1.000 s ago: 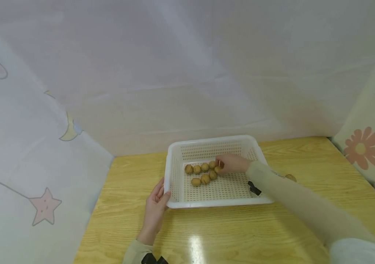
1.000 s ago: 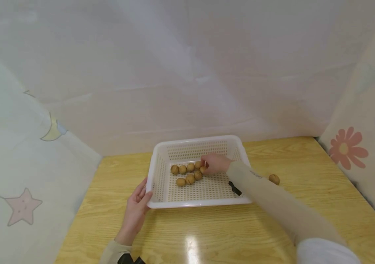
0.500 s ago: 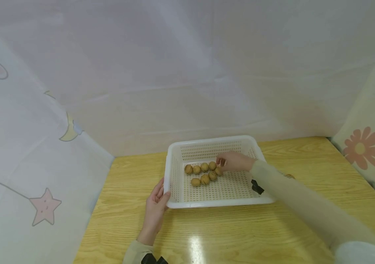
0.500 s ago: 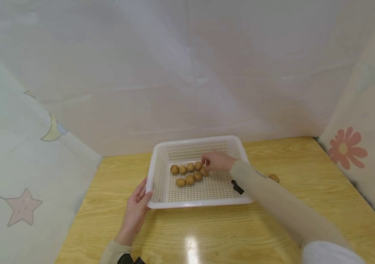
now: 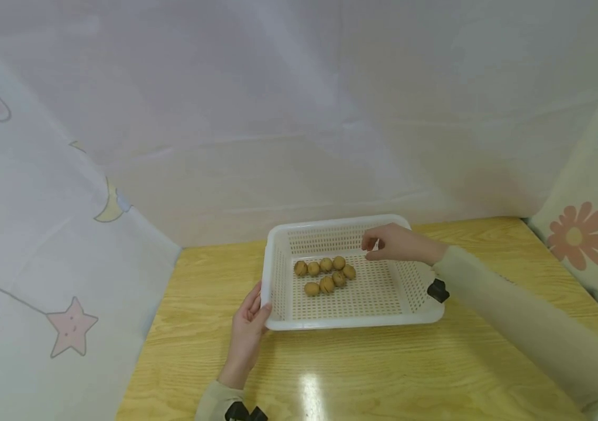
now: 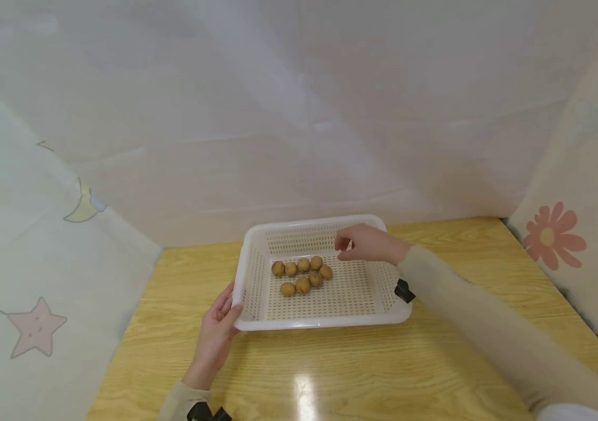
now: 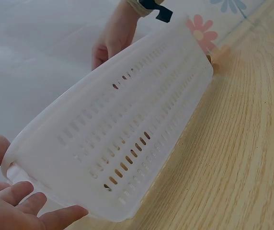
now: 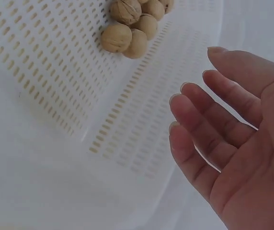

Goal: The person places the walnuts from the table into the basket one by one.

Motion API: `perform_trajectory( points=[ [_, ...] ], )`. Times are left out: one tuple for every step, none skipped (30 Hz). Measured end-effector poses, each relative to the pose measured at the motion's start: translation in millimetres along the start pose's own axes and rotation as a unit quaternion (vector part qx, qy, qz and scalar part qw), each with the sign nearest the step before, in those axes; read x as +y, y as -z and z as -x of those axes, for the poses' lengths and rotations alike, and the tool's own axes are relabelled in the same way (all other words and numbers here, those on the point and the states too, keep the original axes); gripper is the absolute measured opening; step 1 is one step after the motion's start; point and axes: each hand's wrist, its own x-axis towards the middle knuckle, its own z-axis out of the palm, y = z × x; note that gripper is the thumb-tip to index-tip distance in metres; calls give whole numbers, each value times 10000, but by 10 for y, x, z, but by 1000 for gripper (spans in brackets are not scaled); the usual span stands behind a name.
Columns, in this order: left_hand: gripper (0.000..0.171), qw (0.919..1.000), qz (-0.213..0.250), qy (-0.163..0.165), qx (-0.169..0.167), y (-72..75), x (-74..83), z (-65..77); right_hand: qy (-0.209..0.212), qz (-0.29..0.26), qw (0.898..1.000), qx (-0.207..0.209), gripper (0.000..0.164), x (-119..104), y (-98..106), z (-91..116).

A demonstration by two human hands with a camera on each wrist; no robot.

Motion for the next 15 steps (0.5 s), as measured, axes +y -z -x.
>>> perform_trajectory(
  points=[
    [61,10000,-2,7,0,0,-1,-2,9,-40,10000,38,9,3,28,44],
    [61,10000,-4,16,5,1,-1,-3,18,-75,10000,60,10,10,53,90],
    [61,10000,-14,22,6,1,-1,-4,7,-113,9999,72,10,28,73,138],
    [61,10000,-13,30,2,1,-1,-5,-5,-136,9999,81,11,45,93,186],
    [62,10000,-14,32,-1,2,0,-5,-39,-161,9998,81,12,69,111,236],
    [62,10000,-7,41,4,2,1,-5,-61,-172,9998,83,13,96,125,285],
    [62,10000,-3,44,0,2,2,-5,-97,-200,9997,84,13,123,139,334],
    [62,10000,5,41,-4,3,3,-5,-121,-199,9997,87,15,159,151,382],
    [62,10000,8,39,-8,3,4,-6,-202,-194,9996,84,16,190,164,434],
    [62,10000,19,35,-17,4,4,-6,-265,-194,9994,99,17,216,177,487],
    [62,10000,23,28,-24,4,4,-7,-375,-223,9990,100,18,242,191,541],
    [62,10000,30,28,-24,5,4,-7,-458,-239,9986,112,19,266,203,596],
    [62,10000,33,28,-32,6,3,-8,-532,-245,9982,126,20,288,216,653],
    [62,10000,31,26,-32,7,2,-9,-600,-235,9978,143,21,310,227,709],
    [62,10000,27,27,-31,8,1,-10,-673,-227,9973,157,22,325,239,764]
  ],
)
